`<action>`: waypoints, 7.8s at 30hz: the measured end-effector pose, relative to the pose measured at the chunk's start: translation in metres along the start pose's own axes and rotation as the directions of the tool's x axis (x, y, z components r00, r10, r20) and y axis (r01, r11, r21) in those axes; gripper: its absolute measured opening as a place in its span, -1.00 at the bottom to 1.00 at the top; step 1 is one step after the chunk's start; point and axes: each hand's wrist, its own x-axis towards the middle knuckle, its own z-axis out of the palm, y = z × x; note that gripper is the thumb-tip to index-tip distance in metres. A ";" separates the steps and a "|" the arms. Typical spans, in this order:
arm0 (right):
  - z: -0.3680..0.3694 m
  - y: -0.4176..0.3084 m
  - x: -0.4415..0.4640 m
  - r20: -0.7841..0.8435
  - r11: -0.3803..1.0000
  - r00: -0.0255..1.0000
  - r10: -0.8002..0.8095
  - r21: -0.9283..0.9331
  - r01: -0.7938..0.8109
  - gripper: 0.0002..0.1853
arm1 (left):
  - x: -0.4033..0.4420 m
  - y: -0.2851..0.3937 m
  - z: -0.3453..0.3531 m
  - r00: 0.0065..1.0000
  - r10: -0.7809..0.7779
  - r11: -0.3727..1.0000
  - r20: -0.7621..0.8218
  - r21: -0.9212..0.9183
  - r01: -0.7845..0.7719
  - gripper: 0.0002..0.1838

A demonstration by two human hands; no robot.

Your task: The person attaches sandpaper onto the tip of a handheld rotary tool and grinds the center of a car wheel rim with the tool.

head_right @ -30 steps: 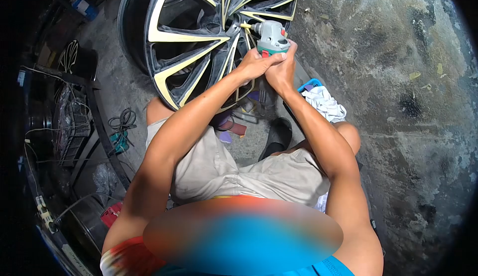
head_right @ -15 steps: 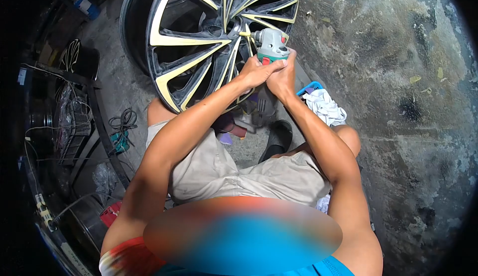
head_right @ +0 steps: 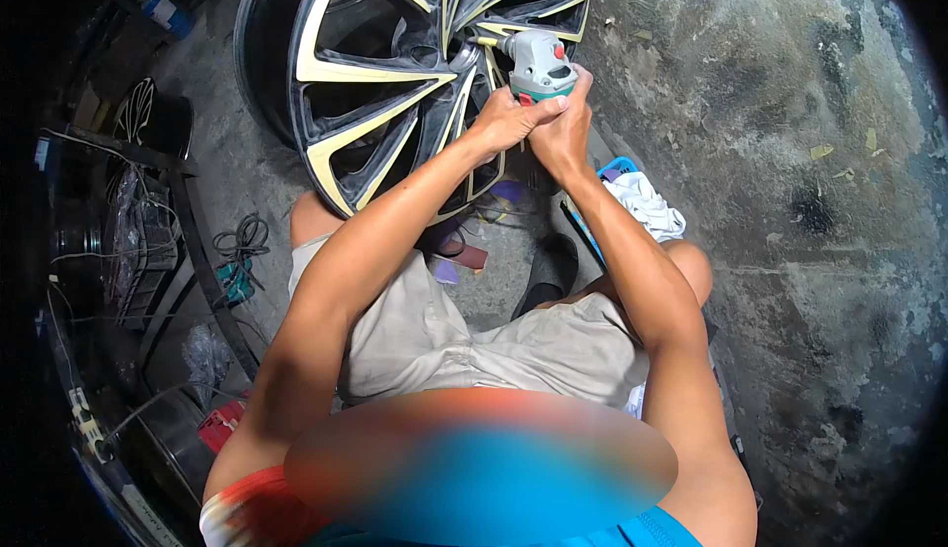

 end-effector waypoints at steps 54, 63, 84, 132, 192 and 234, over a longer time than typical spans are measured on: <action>0.003 0.004 -0.003 0.006 0.999 0.999 0.047 0.024 -0.047 -0.19 | 0.010 -0.018 -0.003 0.999 -0.040 0.997 -0.011 0.062 0.040 -0.29; 0.005 0.004 -0.012 0.009 0.997 0.997 0.081 0.001 -0.081 -0.19 | 0.002 -0.018 -0.002 0.996 -0.085 0.987 -0.024 0.133 0.087 -0.29; 0.009 0.014 -0.018 0.074 0.981 0.982 0.175 0.072 -0.180 -0.29 | -0.003 -0.024 0.000 0.979 -0.160 0.939 -0.130 0.286 0.191 -0.32; 0.012 0.007 -0.031 0.272 0.863 0.881 0.386 0.232 -0.449 -0.35 | -0.044 0.053 -0.003 0.942 -0.267 0.636 -0.205 0.696 0.332 0.16; 0.002 -0.003 -0.015 0.068 0.967 0.966 0.250 0.033 -0.252 -0.31 | 0.000 -0.013 -0.009 0.964 -0.224 0.874 -0.145 0.408 0.265 -0.24; -0.165 -0.012 0.024 -0.102 0.903 0.954 0.282 0.365 -0.228 -0.28 | -0.040 0.295 -0.034 0.395 0.808 -0.449 0.437 0.891 -0.065 -0.55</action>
